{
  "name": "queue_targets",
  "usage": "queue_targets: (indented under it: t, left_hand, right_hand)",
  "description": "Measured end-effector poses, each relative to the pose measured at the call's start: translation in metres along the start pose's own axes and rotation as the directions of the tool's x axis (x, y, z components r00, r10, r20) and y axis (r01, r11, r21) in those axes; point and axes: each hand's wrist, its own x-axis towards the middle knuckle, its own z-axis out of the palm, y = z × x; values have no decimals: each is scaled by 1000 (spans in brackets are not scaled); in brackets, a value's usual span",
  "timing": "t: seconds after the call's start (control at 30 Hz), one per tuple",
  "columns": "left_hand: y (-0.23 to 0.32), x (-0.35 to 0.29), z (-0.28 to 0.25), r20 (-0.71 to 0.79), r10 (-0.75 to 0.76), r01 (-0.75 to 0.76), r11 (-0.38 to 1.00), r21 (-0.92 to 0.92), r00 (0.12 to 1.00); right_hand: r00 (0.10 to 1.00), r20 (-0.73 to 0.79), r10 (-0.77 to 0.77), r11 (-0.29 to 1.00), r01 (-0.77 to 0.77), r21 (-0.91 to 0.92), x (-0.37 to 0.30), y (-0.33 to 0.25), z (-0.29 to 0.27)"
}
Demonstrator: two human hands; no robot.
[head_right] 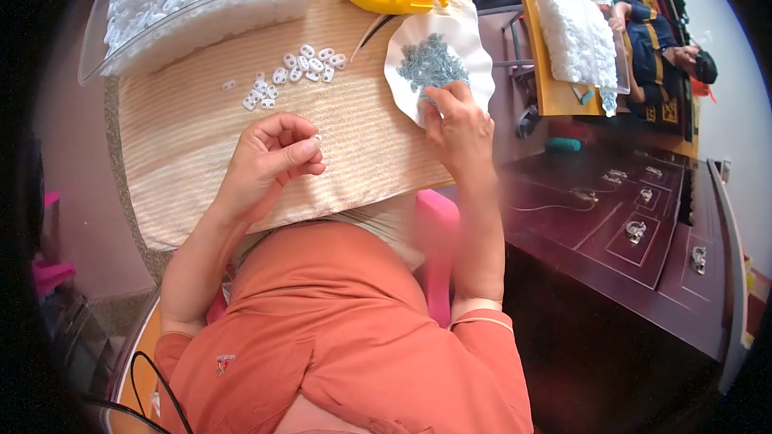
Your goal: The recorder is manually assembling small white plastic components by fitting them together at a workbench.
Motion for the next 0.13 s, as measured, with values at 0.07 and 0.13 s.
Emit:
queue_targets:
  t: [0.07, 0.13]
  left_hand:
    - [0, 1, -1, 12, -14, 14, 1000, -10, 1000]
    - [-1, 2, -3, 28, -25, 26, 999, -26, 999]
  right_hand:
    - [997, 71, 38, 993, -30, -113, 4, 0, 0]
    - [994, 95, 62, 987, -47, -151, 6, 1, 2]
